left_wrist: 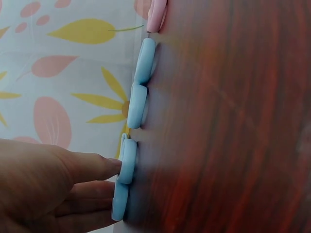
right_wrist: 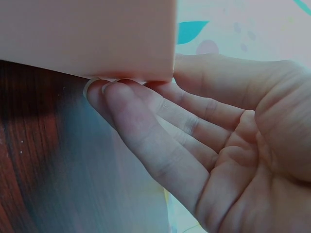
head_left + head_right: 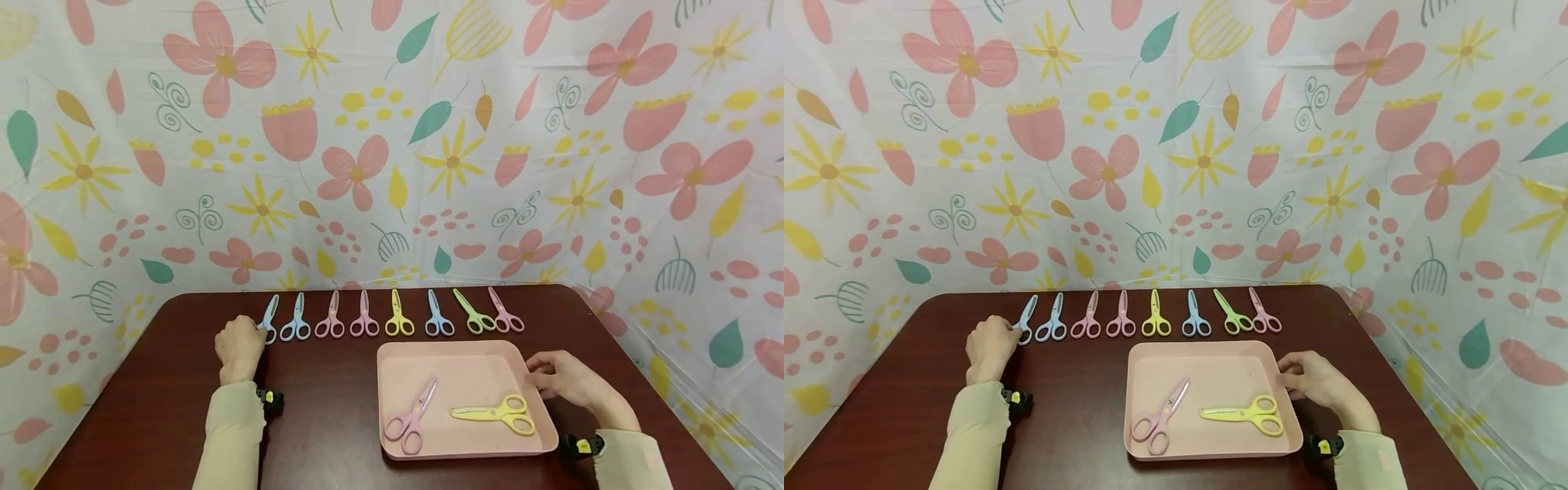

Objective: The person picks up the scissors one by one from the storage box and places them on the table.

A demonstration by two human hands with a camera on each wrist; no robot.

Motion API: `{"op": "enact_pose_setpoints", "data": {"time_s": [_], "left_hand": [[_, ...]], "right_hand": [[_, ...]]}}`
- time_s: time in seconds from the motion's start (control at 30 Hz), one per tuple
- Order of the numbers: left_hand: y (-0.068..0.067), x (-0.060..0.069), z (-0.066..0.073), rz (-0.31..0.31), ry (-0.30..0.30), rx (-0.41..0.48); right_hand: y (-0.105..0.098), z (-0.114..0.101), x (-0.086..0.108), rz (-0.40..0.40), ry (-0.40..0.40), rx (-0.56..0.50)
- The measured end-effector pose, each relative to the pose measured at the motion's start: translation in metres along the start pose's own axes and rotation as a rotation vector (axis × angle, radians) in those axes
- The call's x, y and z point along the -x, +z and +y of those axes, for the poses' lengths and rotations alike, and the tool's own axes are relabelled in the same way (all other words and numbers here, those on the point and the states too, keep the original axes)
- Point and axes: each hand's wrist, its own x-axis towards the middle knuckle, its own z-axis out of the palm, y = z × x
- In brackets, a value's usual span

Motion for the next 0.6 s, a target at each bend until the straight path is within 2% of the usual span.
{"op": "enact_pose_setpoints", "data": {"time_s": [0.13,0.23,0.47,0.6], "left_hand": [[0.002,0.000,0.001,0.023,0.014,-0.005],[0.002,0.000,0.001,0.017,0.015,0.011],[-0.007,0.002,0.001,-0.042,-0.039,0.095],[-0.010,0.003,0.002,-0.078,-0.046,0.113]], "right_hand": [[0.000,0.001,0.001,0.005,0.001,0.001],[0.000,0.001,0.001,0.007,0.003,-0.001],[0.000,0.001,0.000,0.006,0.000,-0.003],[0.000,0.001,0.001,0.004,0.005,0.002]]}}
